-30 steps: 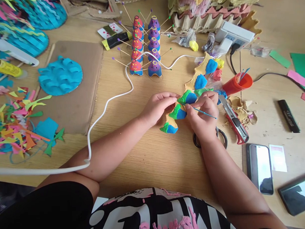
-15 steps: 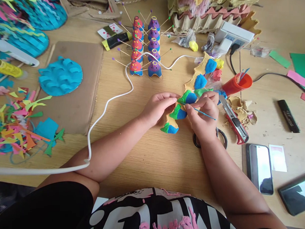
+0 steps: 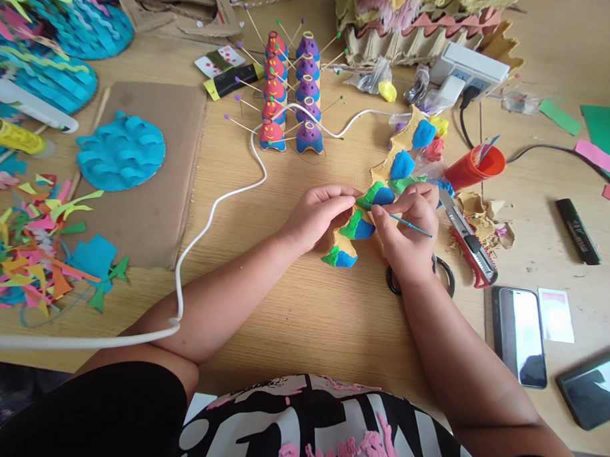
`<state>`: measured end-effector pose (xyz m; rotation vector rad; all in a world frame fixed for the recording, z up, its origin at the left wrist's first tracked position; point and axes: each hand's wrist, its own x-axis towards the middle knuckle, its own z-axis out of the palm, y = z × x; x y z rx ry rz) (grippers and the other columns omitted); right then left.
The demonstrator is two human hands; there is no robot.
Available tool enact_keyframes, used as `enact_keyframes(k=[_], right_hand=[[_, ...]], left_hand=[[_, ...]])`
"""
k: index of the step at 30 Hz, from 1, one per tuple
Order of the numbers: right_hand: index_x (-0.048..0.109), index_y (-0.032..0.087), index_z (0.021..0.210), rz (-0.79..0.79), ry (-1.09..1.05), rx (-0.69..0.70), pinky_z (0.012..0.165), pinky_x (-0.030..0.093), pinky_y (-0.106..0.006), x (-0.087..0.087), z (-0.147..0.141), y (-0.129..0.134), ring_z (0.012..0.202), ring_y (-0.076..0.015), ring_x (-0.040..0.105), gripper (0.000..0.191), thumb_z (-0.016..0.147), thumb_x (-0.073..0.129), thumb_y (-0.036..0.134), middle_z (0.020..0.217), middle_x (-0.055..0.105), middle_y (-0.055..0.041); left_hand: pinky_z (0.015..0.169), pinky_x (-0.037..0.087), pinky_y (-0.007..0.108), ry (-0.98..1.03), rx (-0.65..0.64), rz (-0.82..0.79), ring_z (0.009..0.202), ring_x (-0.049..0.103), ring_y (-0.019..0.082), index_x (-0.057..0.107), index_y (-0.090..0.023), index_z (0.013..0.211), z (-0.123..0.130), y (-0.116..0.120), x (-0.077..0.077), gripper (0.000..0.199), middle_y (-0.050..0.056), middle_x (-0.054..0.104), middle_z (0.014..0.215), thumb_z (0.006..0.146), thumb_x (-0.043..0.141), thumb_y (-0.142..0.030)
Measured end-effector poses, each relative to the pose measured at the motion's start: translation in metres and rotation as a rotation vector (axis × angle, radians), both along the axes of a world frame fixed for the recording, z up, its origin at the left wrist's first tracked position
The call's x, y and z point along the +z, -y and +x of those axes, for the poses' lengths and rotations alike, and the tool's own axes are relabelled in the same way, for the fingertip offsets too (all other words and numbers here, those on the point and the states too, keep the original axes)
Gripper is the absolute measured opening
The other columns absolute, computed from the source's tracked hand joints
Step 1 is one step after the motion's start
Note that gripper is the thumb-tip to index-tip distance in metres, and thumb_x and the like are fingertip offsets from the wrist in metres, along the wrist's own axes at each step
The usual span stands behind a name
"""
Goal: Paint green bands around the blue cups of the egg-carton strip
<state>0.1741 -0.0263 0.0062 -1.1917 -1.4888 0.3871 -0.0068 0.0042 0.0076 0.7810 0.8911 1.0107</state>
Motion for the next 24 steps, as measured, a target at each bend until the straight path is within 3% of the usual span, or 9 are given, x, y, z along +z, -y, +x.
enact_keyframes(k=[6,15,24], right_hand=[[0.067,0.025,0.081,0.019,0.025,-0.026,0.103,0.060,-0.059,-0.0005,-0.0007,0.0002,0.099,-0.0243,0.060,0.035,0.095,0.079,0.054,0.097,0.054,-0.0037],[0.066,0.026,0.082,0.003,-0.022,0.054,0.105,0.058,-0.057,-0.0020,0.0028,-0.0006,0.102,-0.0234,0.059,0.032,0.096,0.080,0.051,0.098,0.051,-0.0027],[0.067,0.026,0.085,0.028,0.078,-0.051,0.108,0.057,-0.061,-0.0044,0.0019,-0.0018,0.104,-0.0269,0.061,0.030,0.097,0.078,0.051,0.098,0.056,-0.0050]], left_hand=[[0.068,0.052,0.023,-0.020,-0.008,0.027,0.066,0.066,0.010,0.083,-0.019,0.089,0.0001,-0.0001,-0.0001,0.023,-0.002,0.075,0.073,0.076,0.086,-0.038],[0.065,0.048,0.023,-0.048,-0.026,0.042,0.061,0.059,0.008,0.085,-0.018,0.089,0.0010,-0.0003,0.0029,0.024,-0.004,0.070,0.067,0.075,0.083,-0.038],[0.066,0.048,0.022,-0.061,-0.018,0.065,0.064,0.060,0.008,0.085,-0.019,0.090,0.0006,-0.0004,0.0010,0.023,-0.004,0.071,0.069,0.075,0.085,-0.037]])
